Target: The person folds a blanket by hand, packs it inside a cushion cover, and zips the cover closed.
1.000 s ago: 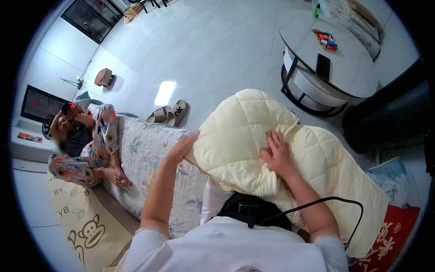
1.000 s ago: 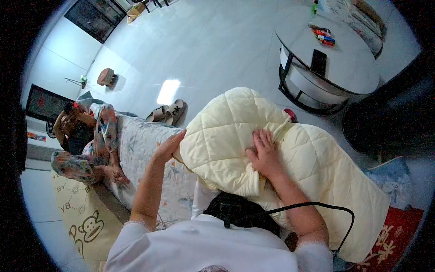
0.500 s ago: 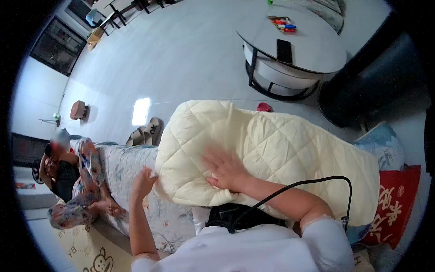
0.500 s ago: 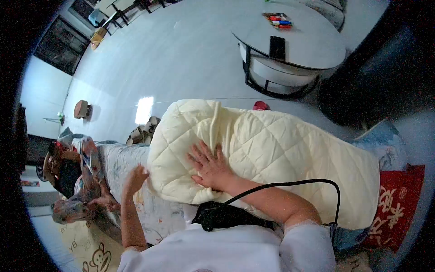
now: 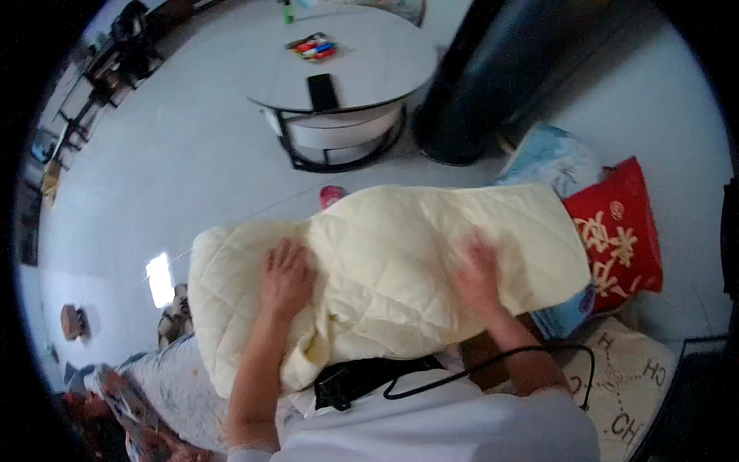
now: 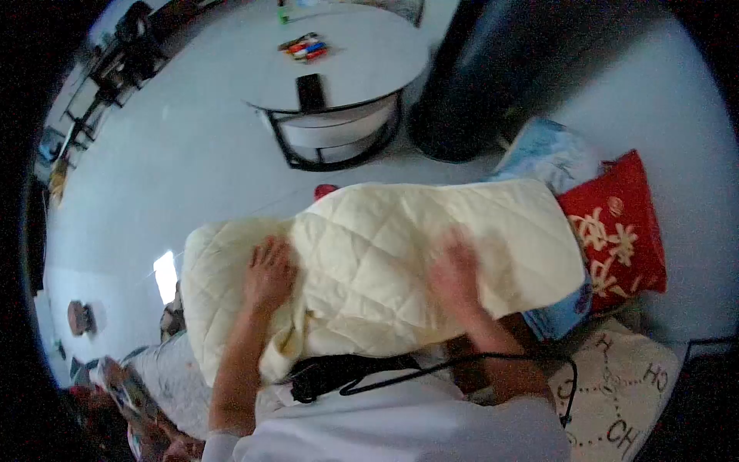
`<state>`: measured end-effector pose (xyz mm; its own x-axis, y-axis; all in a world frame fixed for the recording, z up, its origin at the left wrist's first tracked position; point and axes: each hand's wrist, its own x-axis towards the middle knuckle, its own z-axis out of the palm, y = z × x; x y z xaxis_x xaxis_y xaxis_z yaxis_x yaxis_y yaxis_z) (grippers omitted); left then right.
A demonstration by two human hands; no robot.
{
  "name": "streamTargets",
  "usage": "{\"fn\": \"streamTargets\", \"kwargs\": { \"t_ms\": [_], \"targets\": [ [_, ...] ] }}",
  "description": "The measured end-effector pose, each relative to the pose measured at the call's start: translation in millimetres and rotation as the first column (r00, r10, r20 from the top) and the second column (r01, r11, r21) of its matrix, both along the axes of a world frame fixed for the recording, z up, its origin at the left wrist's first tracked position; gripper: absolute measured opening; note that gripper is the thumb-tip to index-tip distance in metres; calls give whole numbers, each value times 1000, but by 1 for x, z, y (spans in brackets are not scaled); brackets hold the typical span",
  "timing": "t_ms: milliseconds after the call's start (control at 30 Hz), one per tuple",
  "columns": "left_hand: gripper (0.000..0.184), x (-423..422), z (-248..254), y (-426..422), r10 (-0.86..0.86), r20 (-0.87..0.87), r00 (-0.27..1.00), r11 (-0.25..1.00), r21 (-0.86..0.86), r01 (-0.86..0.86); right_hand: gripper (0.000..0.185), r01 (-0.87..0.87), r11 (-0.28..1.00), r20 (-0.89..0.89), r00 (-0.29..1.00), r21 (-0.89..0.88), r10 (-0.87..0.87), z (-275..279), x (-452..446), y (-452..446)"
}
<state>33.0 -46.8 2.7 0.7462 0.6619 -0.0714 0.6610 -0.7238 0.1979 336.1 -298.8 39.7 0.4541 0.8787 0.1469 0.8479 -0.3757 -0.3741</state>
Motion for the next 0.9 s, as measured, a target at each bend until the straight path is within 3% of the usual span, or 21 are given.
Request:
{"fn": "streamTargets", "kwargs": {
  "t_ms": [33, 67, 100, 167, 200, 233, 300, 367, 433, 467, 533, 600, 633, 667, 700, 733, 767, 800, 833, 900],
  "targets": [
    [50, -4, 4, 1, 4, 32, 999, 1000, 13, -4, 61, 291, 956, 50, 955, 37, -292, -5, 45, -41],
    [50, -8, 7, 2, 7, 66, 998, 1000, 14, -8, 64, 526, 851, 411, 778, -13, -475, -1, 89, -87],
    [50, -9, 10, 2, 12, 98, 995, 1000, 20, -14, 72, 675, 735, 535, 598, 65, -596, 1, 125, -130],
    [49, -13, 15, 2, -5, 97, 995, 999, 40, 1, 80, 928, 369, 391, 358, -49, -848, 36, 147, -175],
    [49, -12, 16, 1, -1, 83, 997, 998, 61, -4, 80, 933, 358, 392, 343, -38, -853, 33, 173, -206],
    [49, -11, 16, 2, -9, 92, 996, 998, 66, 3, 77, 952, 304, -206, 292, -31, -934, 15, 205, -237],
    [48, -13, 16, 1, -31, 95, 995, 997, 71, 24, 75, 965, 256, -728, 137, -54, -671, 8, 219, -252],
    [47, -16, 13, 0, -32, 105, 994, 996, 90, 23, 80, 923, 333, -485, 206, -191, -850, 21, 225, -233],
    [47, -15, 14, -1, -33, 119, 992, 993, 113, 20, 63, 942, 322, -668, 298, 92, -682, 82, 166, -144],
    [47, -15, 17, -2, -27, 136, 990, 994, 106, 12, 56, 915, 363, -750, 363, 175, -553, 82, 173, -133],
    [48, -16, 21, -3, -30, 148, 988, 994, 105, 14, 39, 788, 514, -714, 571, 339, -405, 100, 148, -89],
    [46, -13, 23, -3, -23, 80, 997, 993, 114, 13, 31, 639, 725, -421, 750, 257, -511, 132, 87, -31],
    [46, -12, 25, -3, -28, 76, 997, 993, 120, 19, 44, 597, 797, -384, 759, 92, -525, 143, 48, -6],
    [46, -11, 27, -3, -28, 195, 980, 1000, 0, 29, 50, 355, 886, -448, 872, 298, -199, 120, 17, 5],
    [46, -10, 28, -4, -13, 310, 951, 992, -118, 52, 54, 82, 935, -339, 940, 344, 42, 113, -15, 17],
    [46, -7, 34, -8, -19, 305, 952, 992, -113, 56, 58, -223, 898, -243, 912, 379, 330, 106, -47, 29],
    [46, -2, 43, -14, 200, 435, 878, 841, -535, 74, 63, -483, 782, -184, 792, 395, 582, 100, -80, 40],
    [46, 3, 50, -20, 446, 438, 781, 522, -836, 170, 62, -581, 705, -242, 676, 406, 696, 90, -109, 42],
    [46, 8, 54, -24, 441, 435, 785, 525, -834, 168, 56, -691, 558, -288, 478, 460, 830, 86, -127, 47],
    [53, 14, 59, -31, 798, 198, 569, -2, -944, 331, 50, -730, 508, -294, 415, 458, 861, 80, -131, 45]
  ]
}}
